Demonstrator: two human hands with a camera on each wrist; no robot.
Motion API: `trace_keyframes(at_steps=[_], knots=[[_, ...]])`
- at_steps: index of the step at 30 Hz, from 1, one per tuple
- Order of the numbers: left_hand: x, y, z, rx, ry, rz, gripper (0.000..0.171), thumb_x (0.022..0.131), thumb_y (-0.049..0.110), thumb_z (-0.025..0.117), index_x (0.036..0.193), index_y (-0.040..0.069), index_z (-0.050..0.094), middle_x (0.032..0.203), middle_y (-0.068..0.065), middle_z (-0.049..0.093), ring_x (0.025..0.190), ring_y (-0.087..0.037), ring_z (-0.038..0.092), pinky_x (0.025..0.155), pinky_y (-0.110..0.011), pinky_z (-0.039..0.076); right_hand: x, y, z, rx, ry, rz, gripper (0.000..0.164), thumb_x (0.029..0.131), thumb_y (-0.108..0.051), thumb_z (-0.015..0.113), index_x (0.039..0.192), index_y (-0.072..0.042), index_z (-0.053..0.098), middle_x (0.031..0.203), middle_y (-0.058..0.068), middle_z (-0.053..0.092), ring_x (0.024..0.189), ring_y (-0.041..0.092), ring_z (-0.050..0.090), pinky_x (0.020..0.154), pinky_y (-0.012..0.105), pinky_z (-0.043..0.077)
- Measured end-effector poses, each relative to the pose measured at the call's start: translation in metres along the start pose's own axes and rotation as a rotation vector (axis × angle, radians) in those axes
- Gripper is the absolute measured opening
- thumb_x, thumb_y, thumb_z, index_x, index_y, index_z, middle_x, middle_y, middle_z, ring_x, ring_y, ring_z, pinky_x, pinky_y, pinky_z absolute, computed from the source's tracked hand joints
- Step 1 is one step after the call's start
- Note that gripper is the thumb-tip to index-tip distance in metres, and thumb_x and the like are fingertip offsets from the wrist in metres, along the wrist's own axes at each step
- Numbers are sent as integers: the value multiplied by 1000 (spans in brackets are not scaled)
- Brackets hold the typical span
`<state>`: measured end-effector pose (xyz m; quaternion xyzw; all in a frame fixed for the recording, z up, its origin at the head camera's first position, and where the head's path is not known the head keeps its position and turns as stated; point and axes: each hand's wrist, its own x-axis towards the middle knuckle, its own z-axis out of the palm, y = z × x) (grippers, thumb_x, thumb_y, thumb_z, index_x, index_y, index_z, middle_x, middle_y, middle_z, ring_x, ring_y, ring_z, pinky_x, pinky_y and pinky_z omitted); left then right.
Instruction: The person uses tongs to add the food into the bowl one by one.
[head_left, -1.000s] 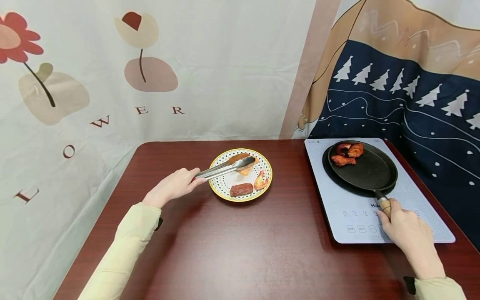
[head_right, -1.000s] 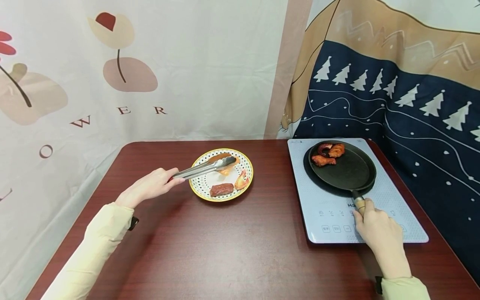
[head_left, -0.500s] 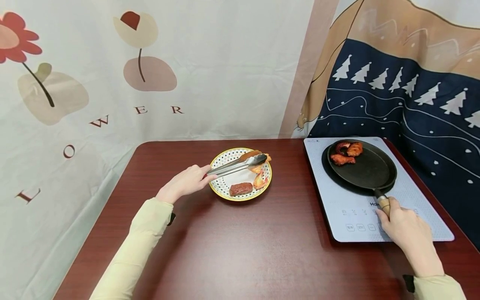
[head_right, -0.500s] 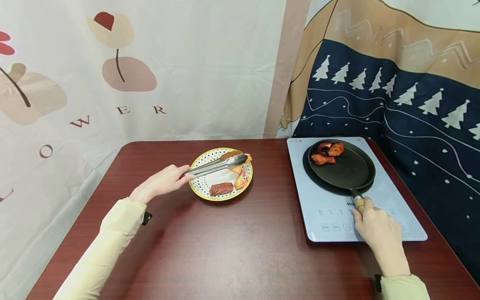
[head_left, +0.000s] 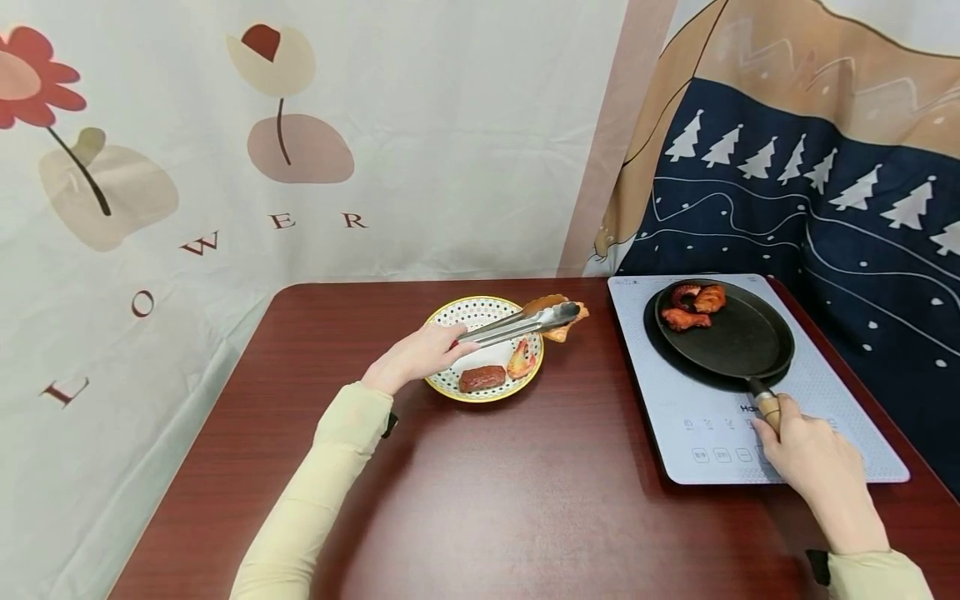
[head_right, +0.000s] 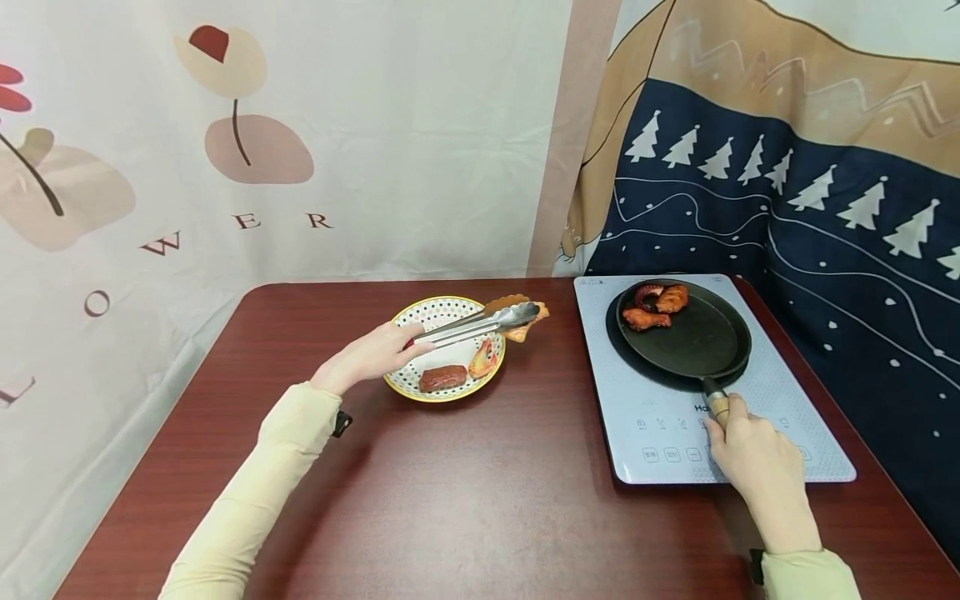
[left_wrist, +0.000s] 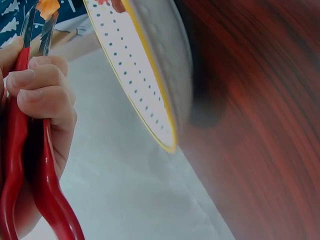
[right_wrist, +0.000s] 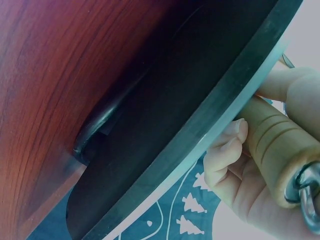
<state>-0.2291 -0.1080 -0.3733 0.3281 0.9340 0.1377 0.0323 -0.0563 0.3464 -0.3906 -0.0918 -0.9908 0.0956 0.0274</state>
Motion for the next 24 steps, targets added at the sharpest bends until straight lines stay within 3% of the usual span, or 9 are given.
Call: trace_keyframes(at_steps=[10, 18, 24], knots=[[26, 22, 6, 3, 0, 68, 29, 94, 37, 49, 91, 10, 57, 67, -1, 54, 66, -15, 52, 69, -32, 45, 0, -1, 0, 8, 15, -6, 47, 86, -19, 61, 116, 10, 41, 81, 41, 55, 57, 44, 54, 41, 45, 35], [43, 43, 8, 3, -51, 84, 31, 95, 39, 48, 87, 10, 56, 65, 2, 45, 64, -14, 48, 64, -29, 41, 0, 0, 0, 10, 7, -2, 46, 86, -19, 61, 115, 10, 40, 81, 41, 55, 57, 44, 54, 41, 45, 35], [55, 60, 9, 5, -59, 90, 33, 95, 41, 46, 92, 10, 57, 71, -1, 53, 70, -15, 52, 71, -32, 45, 0, 1, 0, 6, -1, 4, 49, 86, -20, 61, 117, 11, 39, 84, 42, 55, 60, 45, 54, 42, 46, 36]])
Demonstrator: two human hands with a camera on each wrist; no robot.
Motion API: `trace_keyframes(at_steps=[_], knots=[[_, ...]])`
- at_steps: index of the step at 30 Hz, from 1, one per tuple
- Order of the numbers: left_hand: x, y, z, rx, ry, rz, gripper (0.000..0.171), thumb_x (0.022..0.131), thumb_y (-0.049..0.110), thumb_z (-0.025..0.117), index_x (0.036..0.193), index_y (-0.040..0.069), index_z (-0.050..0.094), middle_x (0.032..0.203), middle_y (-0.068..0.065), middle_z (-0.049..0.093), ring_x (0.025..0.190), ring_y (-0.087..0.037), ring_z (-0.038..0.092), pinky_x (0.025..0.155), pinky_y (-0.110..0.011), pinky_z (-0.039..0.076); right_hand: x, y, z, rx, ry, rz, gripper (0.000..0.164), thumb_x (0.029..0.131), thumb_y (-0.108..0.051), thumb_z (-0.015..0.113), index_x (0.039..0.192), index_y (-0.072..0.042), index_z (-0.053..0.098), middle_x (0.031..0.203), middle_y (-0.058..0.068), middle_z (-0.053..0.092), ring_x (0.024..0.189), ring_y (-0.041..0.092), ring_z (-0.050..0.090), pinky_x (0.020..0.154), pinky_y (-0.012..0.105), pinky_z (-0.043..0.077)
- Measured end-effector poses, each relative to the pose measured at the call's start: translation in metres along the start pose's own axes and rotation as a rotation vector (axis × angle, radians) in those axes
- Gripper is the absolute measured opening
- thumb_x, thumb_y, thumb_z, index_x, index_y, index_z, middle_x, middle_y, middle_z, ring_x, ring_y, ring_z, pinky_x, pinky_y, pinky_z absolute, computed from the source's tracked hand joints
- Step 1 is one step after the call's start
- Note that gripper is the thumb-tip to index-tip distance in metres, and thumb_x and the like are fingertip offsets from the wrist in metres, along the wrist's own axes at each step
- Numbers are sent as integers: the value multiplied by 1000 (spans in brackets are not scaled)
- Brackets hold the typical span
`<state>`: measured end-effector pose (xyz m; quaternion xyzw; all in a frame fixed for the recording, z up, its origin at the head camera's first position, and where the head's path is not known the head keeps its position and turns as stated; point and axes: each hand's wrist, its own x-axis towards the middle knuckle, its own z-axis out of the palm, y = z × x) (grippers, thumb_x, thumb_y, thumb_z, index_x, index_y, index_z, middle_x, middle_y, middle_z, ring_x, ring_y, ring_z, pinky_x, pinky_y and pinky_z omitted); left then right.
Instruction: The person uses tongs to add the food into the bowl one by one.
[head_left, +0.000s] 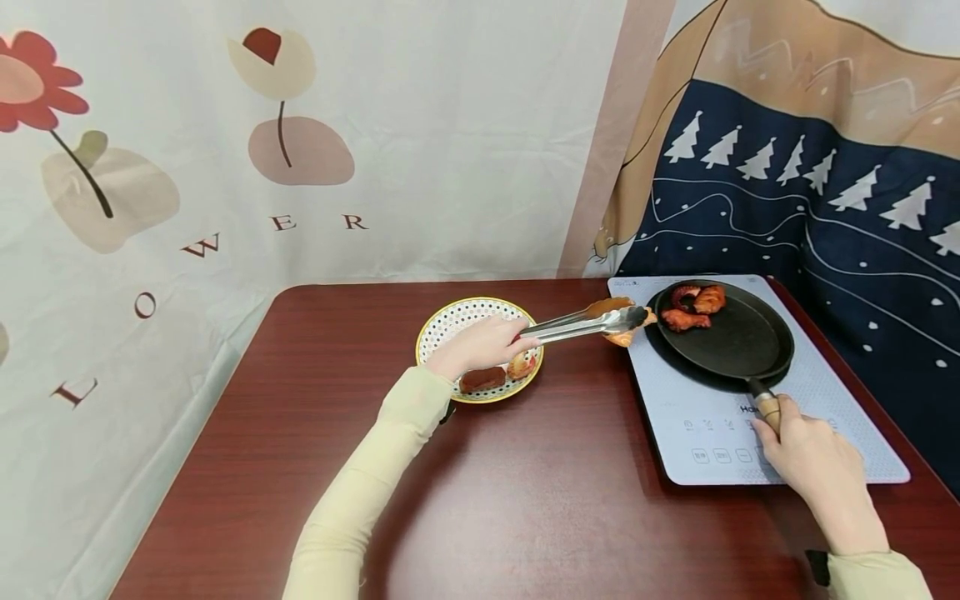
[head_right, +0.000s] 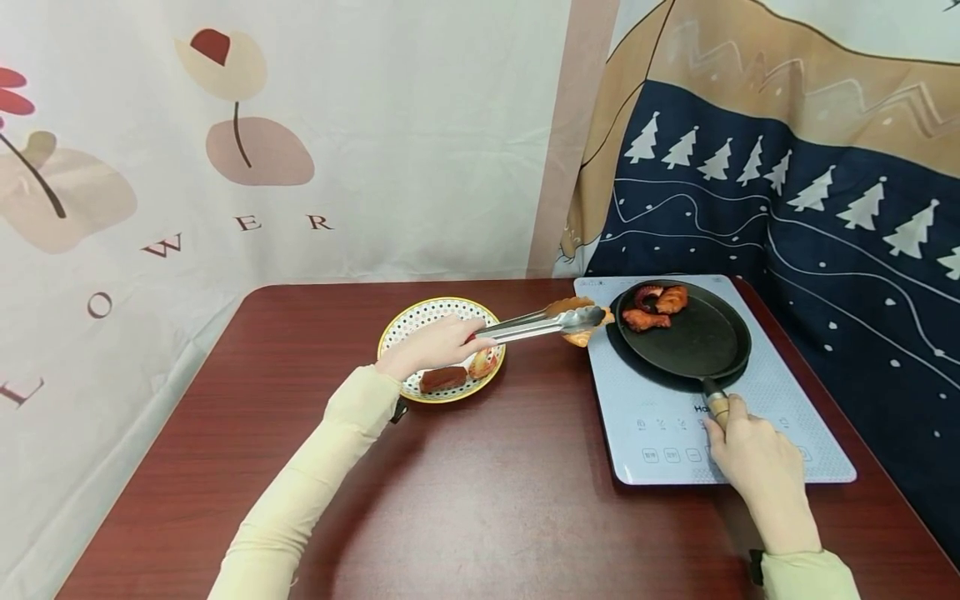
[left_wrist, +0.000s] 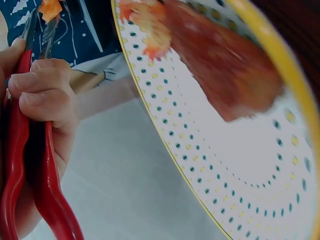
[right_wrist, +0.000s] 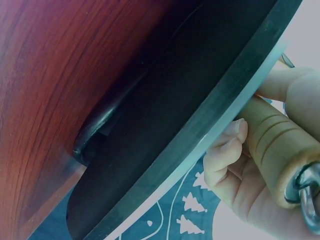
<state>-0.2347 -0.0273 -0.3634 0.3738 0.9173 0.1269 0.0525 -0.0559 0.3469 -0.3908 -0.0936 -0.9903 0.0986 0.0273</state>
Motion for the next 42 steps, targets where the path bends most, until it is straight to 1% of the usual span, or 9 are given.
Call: trace_keyframes(at_steps=[4, 9, 13, 19, 23, 26, 30, 36, 42], knots=[[9, 11, 0, -15, -20, 3, 35, 95, 42, 45, 97, 8, 55, 74, -3, 55, 74, -17, 54, 75, -33, 47, 0, 0, 0, 0, 7, -3, 49, 86, -19, 61, 117, 11, 40, 86, 43, 54, 61, 47, 54, 42, 46, 36], [19, 22, 1, -24, -29, 21, 36, 95, 43, 44, 95, 8, 53, 66, -1, 48, 66, -17, 53, 68, -30, 45, 0, 0, 1, 1, 15, -7, 48, 85, -19, 62, 116, 11, 40, 85, 43, 55, 60, 48, 54, 42, 47, 36], [27, 29, 3, -7, -13, 42, 36, 95, 44, 43, 94, 9, 53, 65, 0, 49, 64, -15, 53, 65, -28, 45, 0, 0, 1, 1, 11, -4, 48, 85, -19, 62, 117, 10, 40, 87, 44, 54, 62, 49, 54, 43, 47, 37], [38, 37, 6, -1, -15, 57, 36, 95, 45, 43, 94, 11, 54, 70, -3, 55, 65, -16, 55, 65, -29, 46, 1, 1, 1, -3, -8, 1, 48, 86, -19, 61, 117, 10, 40, 91, 45, 53, 66, 52, 54, 44, 49, 37], [46, 42, 10, -1, -21, 53, 36, 95, 45, 43, 99, 11, 55, 76, -5, 61, 71, -16, 58, 70, -31, 49, 1, 0, 1, 0, -1, -3, 46, 86, -19, 61, 115, 9, 40, 86, 44, 54, 62, 50, 54, 42, 48, 36], [52, 46, 14, -6, -34, 31, 37, 95, 47, 42, 100, 12, 55, 81, -4, 61, 77, -16, 59, 74, -31, 49, 1, 0, 1, 0, -5, 0, 45, 86, -20, 60, 115, 9, 41, 83, 42, 55, 60, 47, 54, 42, 46, 36], [58, 53, 19, -12, -47, 18, 37, 95, 47, 41, 99, 13, 54, 80, -4, 59, 78, -16, 58, 74, -31, 49, 1, 0, 1, -2, -6, 3, 44, 87, -20, 60, 114, 8, 41, 83, 42, 55, 61, 48, 54, 42, 46, 35], [65, 62, 25, -7, -39, 27, 37, 94, 48, 42, 98, 14, 55, 78, -2, 59, 72, -12, 57, 67, -29, 50, 0, -1, 0, -5, 4, -5, 43, 86, -19, 61, 113, 8, 41, 87, 44, 54, 64, 52, 54, 42, 48, 36], [69, 72, 28, 23, -42, 38, 38, 94, 49, 42, 98, 15, 55, 79, -1, 61, 70, -12, 58, 64, -29, 51, 0, -2, 0, -7, 12, -9, 46, 85, -18, 61, 115, 10, 41, 86, 44, 55, 63, 50, 54, 43, 48, 36]])
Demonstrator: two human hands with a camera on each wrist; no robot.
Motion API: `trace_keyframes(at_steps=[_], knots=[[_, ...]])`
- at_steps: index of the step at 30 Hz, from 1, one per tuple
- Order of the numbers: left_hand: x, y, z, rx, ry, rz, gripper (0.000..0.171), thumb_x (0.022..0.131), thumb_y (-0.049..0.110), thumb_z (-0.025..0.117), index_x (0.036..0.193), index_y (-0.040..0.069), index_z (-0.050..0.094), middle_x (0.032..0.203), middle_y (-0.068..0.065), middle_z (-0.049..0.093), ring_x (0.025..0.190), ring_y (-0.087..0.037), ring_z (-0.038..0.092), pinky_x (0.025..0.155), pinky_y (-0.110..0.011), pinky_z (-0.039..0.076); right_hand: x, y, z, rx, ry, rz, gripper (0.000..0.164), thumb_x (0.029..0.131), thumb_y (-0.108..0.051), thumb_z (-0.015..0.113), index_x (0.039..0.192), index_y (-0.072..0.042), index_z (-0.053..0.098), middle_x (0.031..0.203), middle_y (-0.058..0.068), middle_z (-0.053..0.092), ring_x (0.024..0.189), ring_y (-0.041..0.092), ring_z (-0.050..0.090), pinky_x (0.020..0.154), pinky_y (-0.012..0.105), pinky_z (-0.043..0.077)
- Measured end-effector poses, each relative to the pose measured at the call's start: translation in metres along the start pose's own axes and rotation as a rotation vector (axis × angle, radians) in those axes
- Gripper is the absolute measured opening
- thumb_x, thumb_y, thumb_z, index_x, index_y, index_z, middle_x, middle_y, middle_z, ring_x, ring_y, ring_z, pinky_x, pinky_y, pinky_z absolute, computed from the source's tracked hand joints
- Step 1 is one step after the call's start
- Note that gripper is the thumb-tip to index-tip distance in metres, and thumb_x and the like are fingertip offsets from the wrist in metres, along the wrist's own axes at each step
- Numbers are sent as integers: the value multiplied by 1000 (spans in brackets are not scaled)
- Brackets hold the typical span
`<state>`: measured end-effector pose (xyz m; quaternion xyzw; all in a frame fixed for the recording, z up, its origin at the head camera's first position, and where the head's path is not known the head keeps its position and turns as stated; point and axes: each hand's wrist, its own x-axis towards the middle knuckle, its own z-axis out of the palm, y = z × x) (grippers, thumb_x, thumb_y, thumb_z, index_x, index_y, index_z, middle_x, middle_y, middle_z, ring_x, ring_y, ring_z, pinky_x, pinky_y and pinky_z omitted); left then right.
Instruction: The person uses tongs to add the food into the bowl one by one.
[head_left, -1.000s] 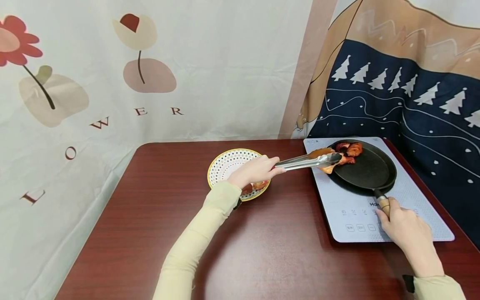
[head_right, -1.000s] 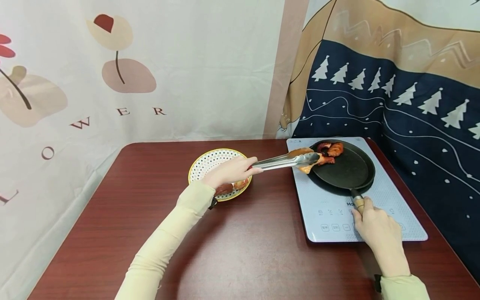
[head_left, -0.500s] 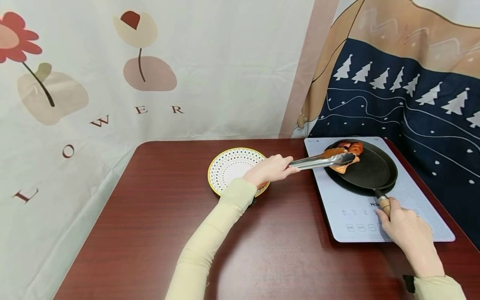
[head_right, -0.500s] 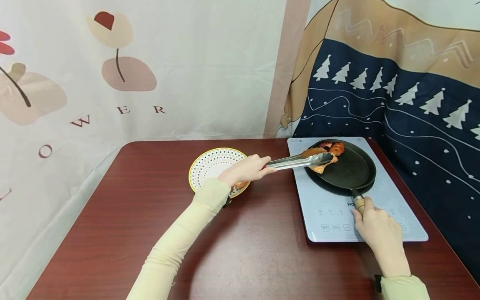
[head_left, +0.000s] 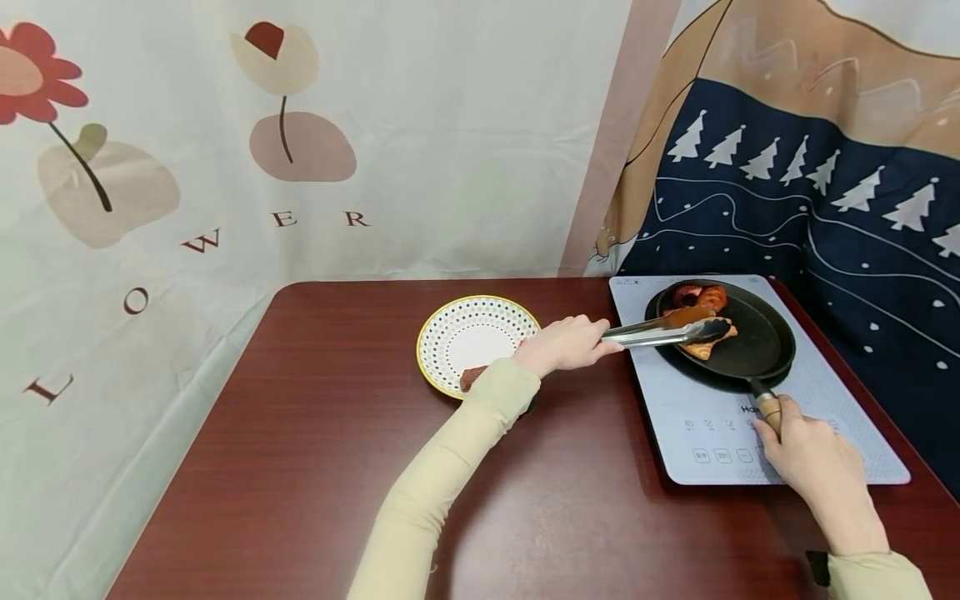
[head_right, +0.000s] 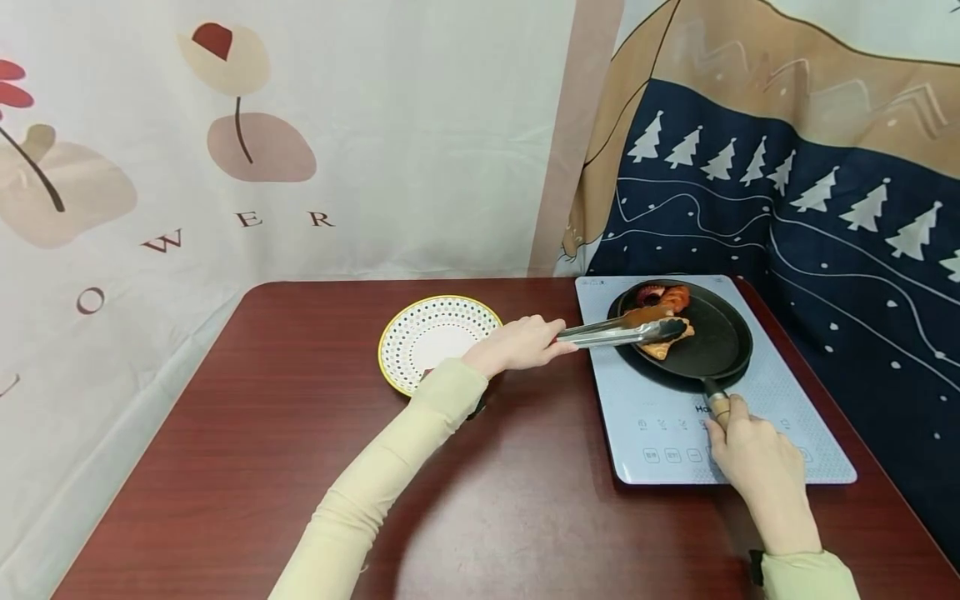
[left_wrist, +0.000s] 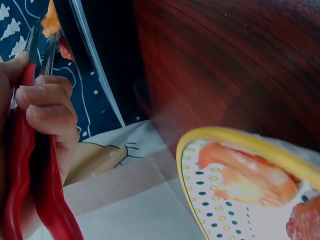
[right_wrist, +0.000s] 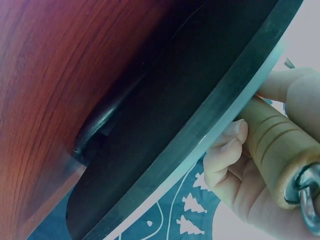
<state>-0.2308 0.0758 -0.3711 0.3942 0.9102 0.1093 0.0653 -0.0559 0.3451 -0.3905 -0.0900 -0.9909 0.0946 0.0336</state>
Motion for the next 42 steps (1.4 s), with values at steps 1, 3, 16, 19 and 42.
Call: trace_keyframes(at_steps=[1, 3, 16, 19, 42], knots=[[1, 1, 0, 7, -3, 2, 38, 94, 49, 42, 99, 15, 56, 80, -1, 62, 70, -12, 58, 64, -30, 51, 0, 0, 0, 0, -1, 1, 46, 85, -18, 61, 115, 10, 41, 86, 44, 55, 63, 50, 54, 43, 48, 36], [2, 4, 1, 25, -5, 9, 37, 94, 49, 42, 99, 15, 56, 82, -1, 63, 71, -12, 59, 66, -29, 52, 0, 0, 0, 0, 0, 2, 47, 85, -18, 61, 116, 11, 41, 87, 44, 54, 63, 51, 54, 43, 49, 37], [2, 9, 3, 84, -12, -11, 40, 94, 50, 40, 100, 14, 55, 85, -3, 64, 76, -15, 62, 69, -30, 53, 1, -1, 1, -5, -18, 20, 47, 86, -19, 61, 116, 11, 41, 89, 44, 55, 65, 50, 55, 43, 48, 37], [1, 7, 4, 64, -3, -24, 41, 94, 51, 40, 98, 13, 55, 83, -3, 63, 75, -16, 62, 69, -30, 53, 1, -1, 1, -5, -17, 20, 46, 86, -19, 61, 116, 10, 41, 88, 44, 55, 64, 50, 55, 43, 48, 37], [-15, -18, -4, -50, 82, -81, 41, 94, 51, 42, 96, 11, 52, 70, -1, 55, 62, -12, 55, 62, -26, 46, 1, 1, 2, -4, -13, 23, 47, 86, -19, 61, 117, 10, 41, 90, 45, 54, 65, 52, 55, 43, 48, 36]])
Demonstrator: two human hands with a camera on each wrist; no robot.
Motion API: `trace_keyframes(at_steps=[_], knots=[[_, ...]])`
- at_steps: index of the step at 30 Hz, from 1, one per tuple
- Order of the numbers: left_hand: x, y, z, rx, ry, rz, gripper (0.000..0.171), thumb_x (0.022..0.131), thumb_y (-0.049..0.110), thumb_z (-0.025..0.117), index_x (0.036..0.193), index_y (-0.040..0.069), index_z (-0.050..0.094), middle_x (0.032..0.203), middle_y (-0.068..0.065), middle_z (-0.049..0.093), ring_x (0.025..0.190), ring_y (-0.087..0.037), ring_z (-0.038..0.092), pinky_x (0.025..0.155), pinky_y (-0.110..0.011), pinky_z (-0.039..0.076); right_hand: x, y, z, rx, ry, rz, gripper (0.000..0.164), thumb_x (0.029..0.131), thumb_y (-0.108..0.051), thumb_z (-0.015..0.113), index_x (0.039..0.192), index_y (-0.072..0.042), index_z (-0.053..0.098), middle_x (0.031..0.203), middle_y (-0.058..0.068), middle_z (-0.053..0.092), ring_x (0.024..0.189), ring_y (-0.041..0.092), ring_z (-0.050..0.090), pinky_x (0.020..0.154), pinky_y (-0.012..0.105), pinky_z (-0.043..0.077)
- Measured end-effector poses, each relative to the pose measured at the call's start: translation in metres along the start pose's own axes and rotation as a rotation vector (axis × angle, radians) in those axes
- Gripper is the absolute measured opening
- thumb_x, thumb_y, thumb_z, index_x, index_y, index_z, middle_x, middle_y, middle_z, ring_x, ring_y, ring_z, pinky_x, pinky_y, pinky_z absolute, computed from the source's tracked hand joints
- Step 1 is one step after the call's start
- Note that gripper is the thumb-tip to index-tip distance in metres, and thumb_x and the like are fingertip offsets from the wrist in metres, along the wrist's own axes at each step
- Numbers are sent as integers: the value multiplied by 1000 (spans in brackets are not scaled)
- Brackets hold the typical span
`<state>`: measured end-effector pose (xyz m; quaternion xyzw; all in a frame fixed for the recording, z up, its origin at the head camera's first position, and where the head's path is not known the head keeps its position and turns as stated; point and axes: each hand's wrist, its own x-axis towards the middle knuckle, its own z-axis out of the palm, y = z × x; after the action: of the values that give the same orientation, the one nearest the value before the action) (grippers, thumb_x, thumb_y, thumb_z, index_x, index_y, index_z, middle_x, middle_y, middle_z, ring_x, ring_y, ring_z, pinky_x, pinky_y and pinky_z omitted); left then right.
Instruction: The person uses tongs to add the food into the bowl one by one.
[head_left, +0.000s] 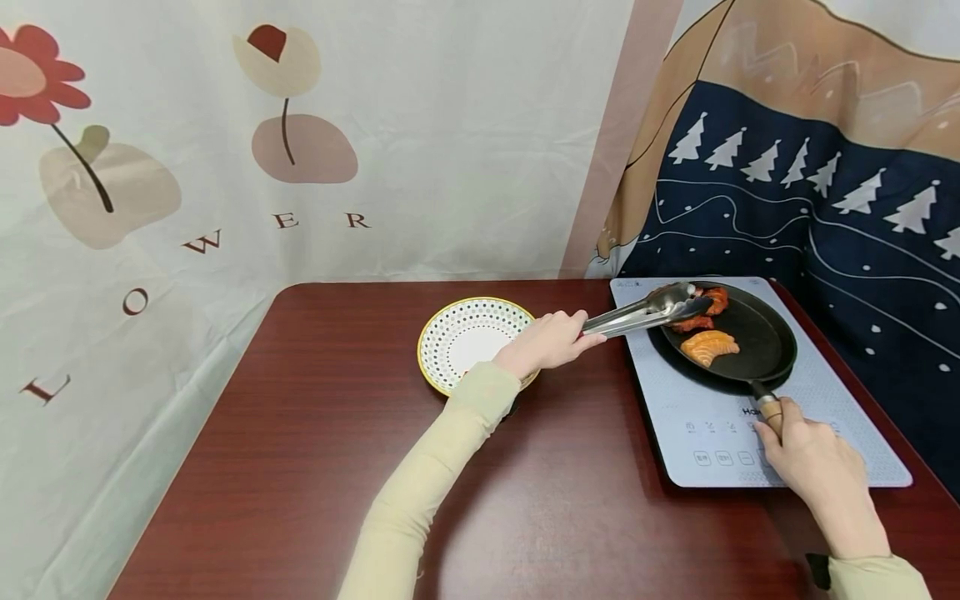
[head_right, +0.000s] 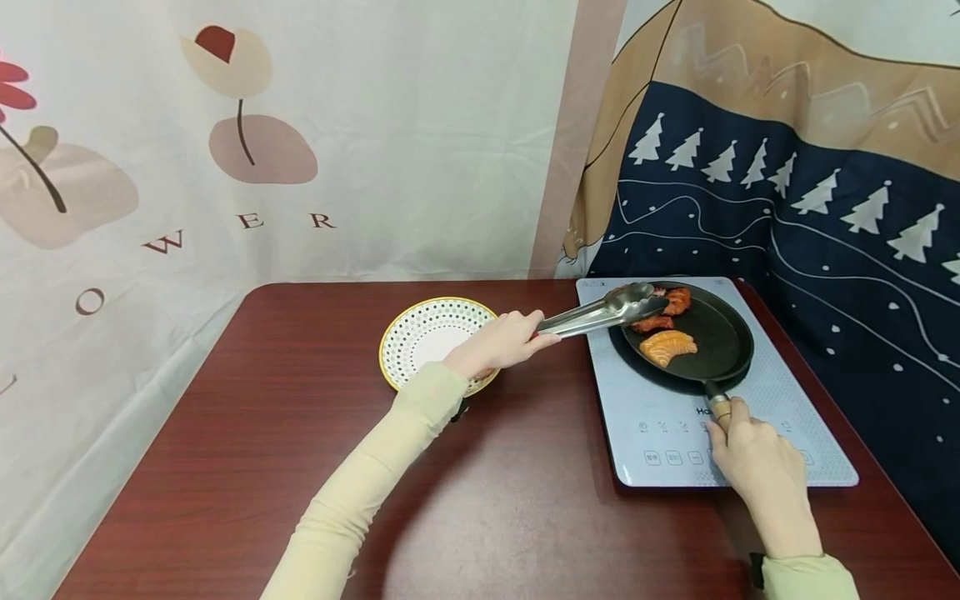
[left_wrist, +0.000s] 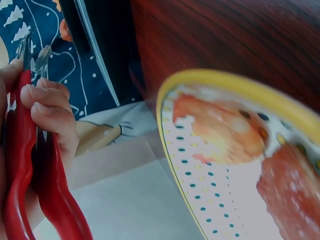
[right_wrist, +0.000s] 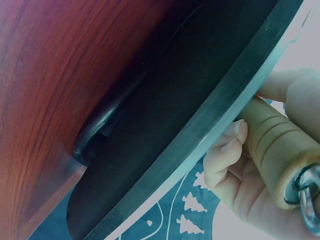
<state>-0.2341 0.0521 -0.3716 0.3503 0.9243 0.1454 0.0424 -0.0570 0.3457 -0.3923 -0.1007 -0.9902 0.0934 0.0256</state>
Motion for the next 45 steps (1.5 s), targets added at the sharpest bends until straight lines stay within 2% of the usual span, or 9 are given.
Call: trace_keyframes(at_steps=[16, 26, 32, 37, 40, 45], knots=[[-27, -41, -12, -1, -26, -82, 42, 93, 50, 43, 94, 8, 51, 67, 0, 49, 64, -14, 52, 66, -29, 45, 0, 1, -3, 0, -24, 15, 45, 87, -20, 60, 115, 9, 41, 91, 45, 54, 66, 52, 55, 43, 47, 36], [-55, -67, -14, 43, -16, -121, 38, 93, 48, 46, 92, 11, 52, 68, 2, 48, 64, -15, 51, 65, -34, 44, 0, 2, -2, -5, -9, 9, 47, 86, -19, 61, 116, 11, 40, 90, 45, 54, 66, 51, 55, 43, 47, 37], [-71, -83, -17, 25, -3, -144, 37, 93, 45, 47, 89, 9, 53, 66, 1, 47, 61, -14, 48, 60, -30, 41, 0, 0, -2, -2, -12, 11, 46, 86, -19, 61, 115, 10, 41, 92, 45, 53, 68, 52, 55, 43, 47, 37], [-84, -94, -25, 52, 7, -179, 41, 94, 45, 46, 95, 5, 54, 68, -3, 52, 66, -19, 55, 67, -36, 46, 0, 0, -2, 1, -12, 6, 46, 86, -19, 61, 115, 10, 41, 92, 45, 53, 67, 51, 55, 43, 46, 37], [-94, -98, -29, 65, 9, -227, 45, 93, 47, 46, 101, 4, 54, 72, -6, 56, 74, -22, 59, 73, -41, 49, 0, 0, -2, 4, -7, -1, 45, 86, -19, 61, 114, 10, 41, 91, 45, 53, 65, 50, 55, 42, 45, 36], [-113, -106, -35, 87, 24, -275, 45, 91, 50, 48, 99, 5, 55, 73, -7, 59, 73, -26, 61, 70, -44, 49, 0, 0, -2, 3, -6, -1, 44, 86, -19, 61, 114, 10, 41, 90, 45, 53, 66, 51, 55, 42, 45, 36]])
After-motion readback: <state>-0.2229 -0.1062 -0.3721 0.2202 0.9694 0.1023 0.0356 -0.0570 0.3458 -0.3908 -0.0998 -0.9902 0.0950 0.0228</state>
